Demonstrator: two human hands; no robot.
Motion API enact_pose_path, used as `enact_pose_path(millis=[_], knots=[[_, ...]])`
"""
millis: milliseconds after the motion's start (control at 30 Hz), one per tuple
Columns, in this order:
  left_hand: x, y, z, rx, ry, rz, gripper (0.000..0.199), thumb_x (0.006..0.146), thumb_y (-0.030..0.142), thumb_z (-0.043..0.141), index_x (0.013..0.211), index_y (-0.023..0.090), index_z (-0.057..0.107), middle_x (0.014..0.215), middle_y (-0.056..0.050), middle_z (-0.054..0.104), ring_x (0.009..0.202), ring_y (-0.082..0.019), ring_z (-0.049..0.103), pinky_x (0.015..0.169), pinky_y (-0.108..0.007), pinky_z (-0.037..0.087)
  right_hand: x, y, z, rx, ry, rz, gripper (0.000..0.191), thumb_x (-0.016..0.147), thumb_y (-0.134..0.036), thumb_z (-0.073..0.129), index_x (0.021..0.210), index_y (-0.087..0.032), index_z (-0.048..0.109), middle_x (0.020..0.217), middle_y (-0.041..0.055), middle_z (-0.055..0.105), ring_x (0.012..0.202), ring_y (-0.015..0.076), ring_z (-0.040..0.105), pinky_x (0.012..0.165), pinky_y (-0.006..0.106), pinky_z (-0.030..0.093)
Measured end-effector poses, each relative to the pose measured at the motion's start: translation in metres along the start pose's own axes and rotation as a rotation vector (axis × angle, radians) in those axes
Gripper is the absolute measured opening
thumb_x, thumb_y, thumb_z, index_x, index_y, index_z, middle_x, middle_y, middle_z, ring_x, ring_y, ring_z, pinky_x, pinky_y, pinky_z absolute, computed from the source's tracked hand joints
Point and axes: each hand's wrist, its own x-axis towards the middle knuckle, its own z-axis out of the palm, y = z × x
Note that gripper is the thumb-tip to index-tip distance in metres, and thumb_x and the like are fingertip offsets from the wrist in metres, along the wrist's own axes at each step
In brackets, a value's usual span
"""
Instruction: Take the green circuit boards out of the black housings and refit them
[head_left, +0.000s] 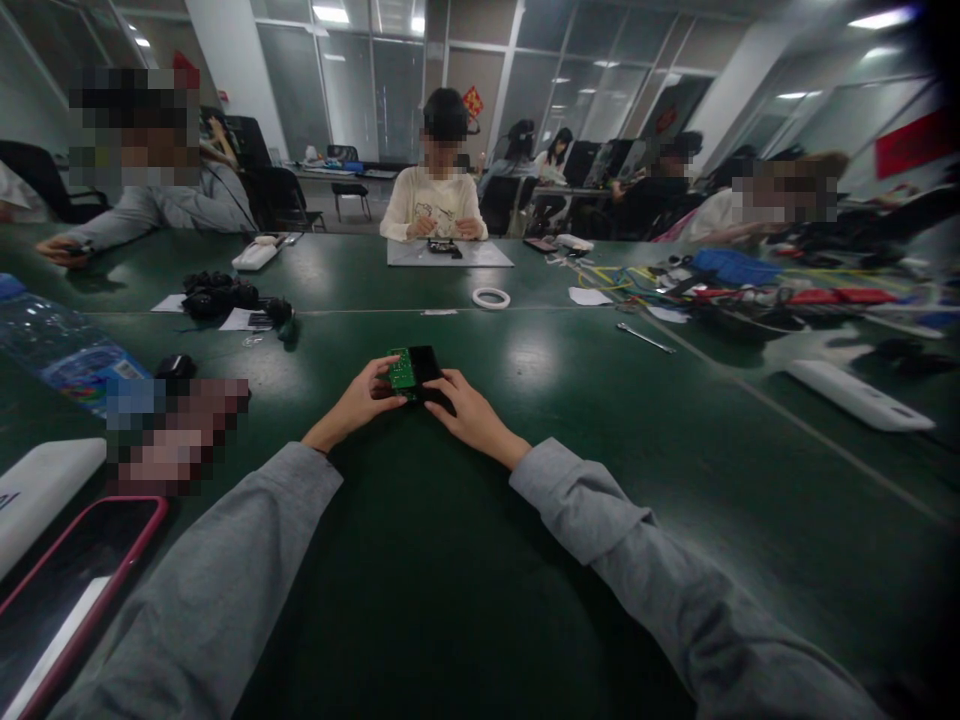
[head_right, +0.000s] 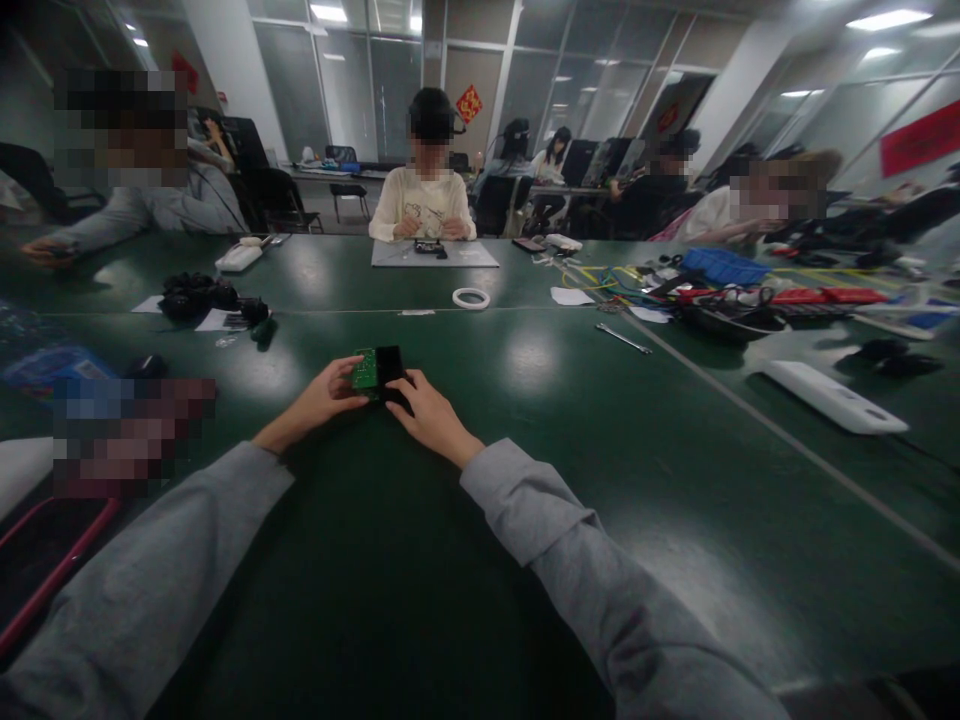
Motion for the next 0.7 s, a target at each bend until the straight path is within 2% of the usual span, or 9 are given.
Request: enact_pose_path(millis=[533, 700], knots=[[0.0003, -0.0019, -0.0003, -0.005, 0.005, 0.007, 0.076, 0.067, 0.023, 0.076, 0.133, 0.022, 0.039, 0.129, -0.014, 0.052, 0.107, -0.024, 0.058, 0.094, -0.048, 0.045, 0.0011, 0.0001, 0.0008, -0.052, 0.009, -0.030, 0.033, 0.093, -0.030, 0.054, 0.126, -0.026, 0.048, 0.121, 0.0094, 0.045, 0.110, 0.0245, 0.052, 0.092, 0.043, 0.050], [0.0003, -0.0022, -0.0003, -0.015, 0.000, 0.003, 0.077, 0.067, 0.024, 0.077, 0.134, 0.023, 0.038, 0.129, -0.014, 0.051, 0.107, -0.024, 0.059, 0.095, -0.048, 0.046, 0.0009, 0.0008, 0.0015, -0.054, -0.002, -0.021, 0.035, 0.093, -0.031, 0.053, 0.128, -0.026, 0.046, 0.121, 0.0101, 0.045, 0.110, 0.0257, 0.052, 0.091, 0.046, 0.050]])
